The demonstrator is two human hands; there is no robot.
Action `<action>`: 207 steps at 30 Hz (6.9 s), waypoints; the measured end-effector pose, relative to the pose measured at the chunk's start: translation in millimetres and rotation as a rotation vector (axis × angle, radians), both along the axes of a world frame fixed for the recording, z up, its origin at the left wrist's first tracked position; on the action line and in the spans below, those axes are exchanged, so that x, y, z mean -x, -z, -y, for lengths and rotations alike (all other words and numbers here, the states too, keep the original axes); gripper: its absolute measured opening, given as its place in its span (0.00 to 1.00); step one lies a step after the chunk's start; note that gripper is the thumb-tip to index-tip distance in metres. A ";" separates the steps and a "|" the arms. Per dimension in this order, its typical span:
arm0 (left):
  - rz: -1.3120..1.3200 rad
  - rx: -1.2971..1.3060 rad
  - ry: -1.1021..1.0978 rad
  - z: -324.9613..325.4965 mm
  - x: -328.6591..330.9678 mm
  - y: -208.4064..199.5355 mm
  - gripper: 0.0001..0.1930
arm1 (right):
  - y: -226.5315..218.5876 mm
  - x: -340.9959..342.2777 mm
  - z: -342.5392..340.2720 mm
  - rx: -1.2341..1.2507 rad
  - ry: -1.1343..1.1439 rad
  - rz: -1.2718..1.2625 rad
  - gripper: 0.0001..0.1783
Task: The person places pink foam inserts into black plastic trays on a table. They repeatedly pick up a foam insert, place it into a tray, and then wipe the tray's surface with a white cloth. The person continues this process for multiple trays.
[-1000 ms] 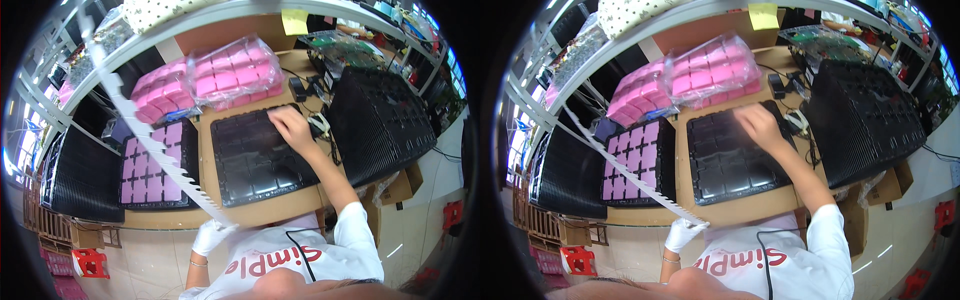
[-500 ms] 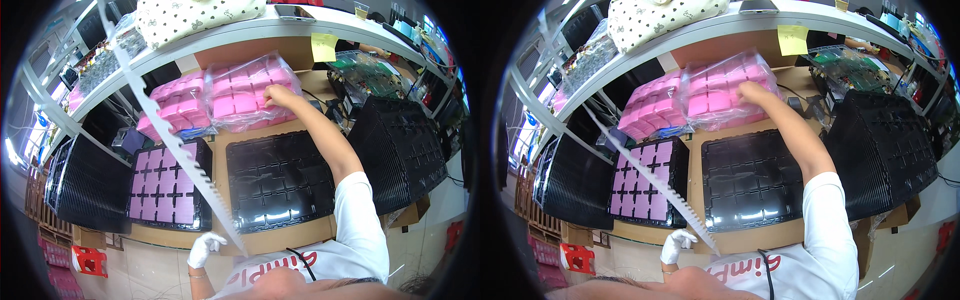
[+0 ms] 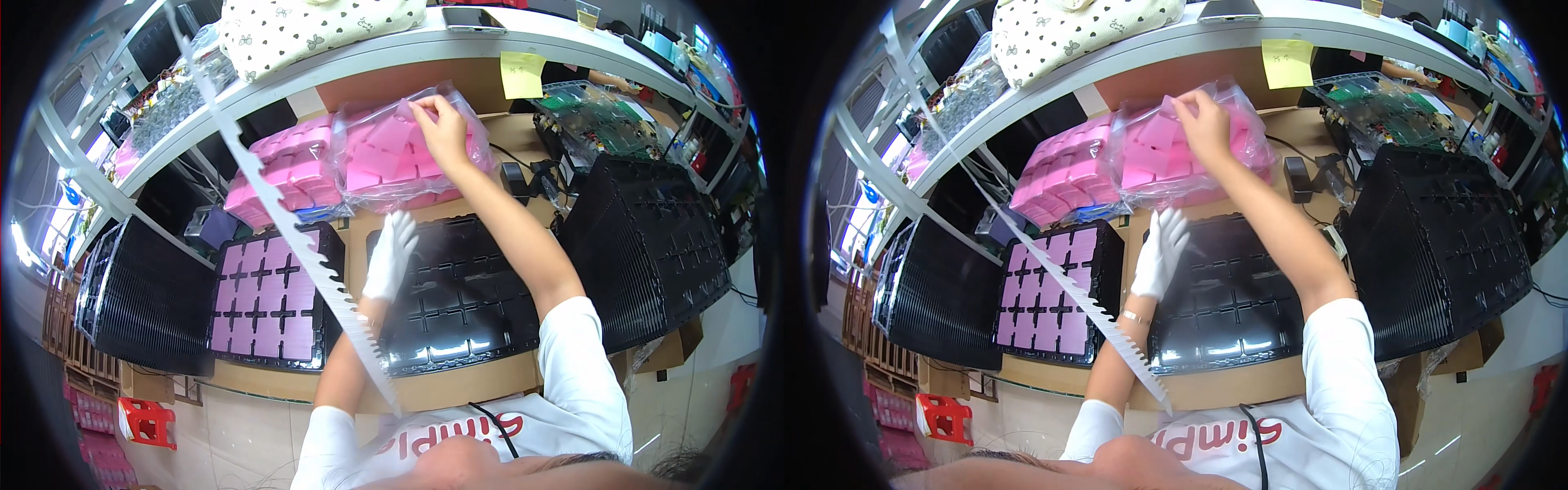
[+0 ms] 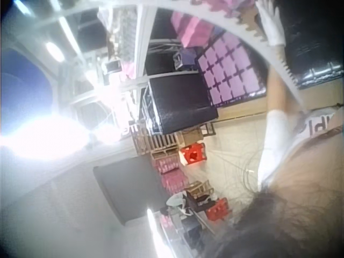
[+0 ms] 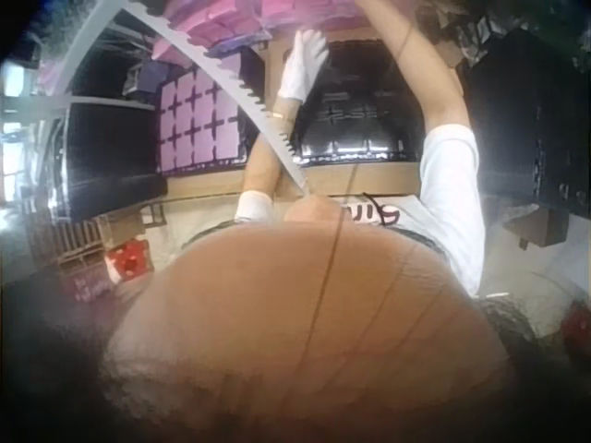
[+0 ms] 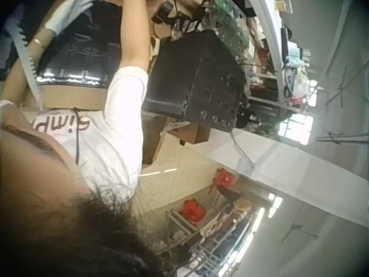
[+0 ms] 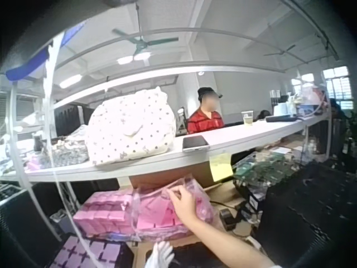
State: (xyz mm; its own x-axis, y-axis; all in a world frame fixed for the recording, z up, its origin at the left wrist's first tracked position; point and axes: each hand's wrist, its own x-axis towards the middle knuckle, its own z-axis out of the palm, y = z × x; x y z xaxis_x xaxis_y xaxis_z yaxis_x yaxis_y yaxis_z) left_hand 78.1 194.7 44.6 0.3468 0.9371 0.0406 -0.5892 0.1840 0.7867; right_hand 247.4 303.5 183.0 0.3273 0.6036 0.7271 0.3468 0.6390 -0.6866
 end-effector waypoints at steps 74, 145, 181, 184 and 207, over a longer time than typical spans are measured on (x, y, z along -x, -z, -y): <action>-1.725 -0.308 -0.519 194.9 48.7 6.3 0.24 | 201.3 -131.3 300.4 0.610 0.245 0.196 0.15; -0.774 0.155 -0.240 186.0 52.6 -16.4 0.14 | 195.2 -136.5 358.1 0.568 0.106 0.533 0.35; -1.972 -0.907 -0.164 151.5 174.5 -47.2 0.33 | 117.8 -61.3 351.9 0.367 -0.027 0.529 0.30; -1.945 -0.864 -0.107 162.7 175.7 -51.6 0.34 | 116.8 -64.7 355.3 0.329 -0.029 0.529 0.28; -0.761 0.175 -0.092 234.3 78.1 -16.6 0.16 | 167.0 31.2 357.1 0.832 -0.717 -0.124 0.13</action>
State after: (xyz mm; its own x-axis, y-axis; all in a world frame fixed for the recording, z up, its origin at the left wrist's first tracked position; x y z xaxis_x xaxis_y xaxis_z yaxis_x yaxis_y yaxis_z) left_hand 0.1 -39.6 61.2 0.1402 0.9343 -0.3279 0.0814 0.3192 0.9442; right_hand 216.2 -53.6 16.0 -0.2520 0.9677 -0.0079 -0.0199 -0.0133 -0.9997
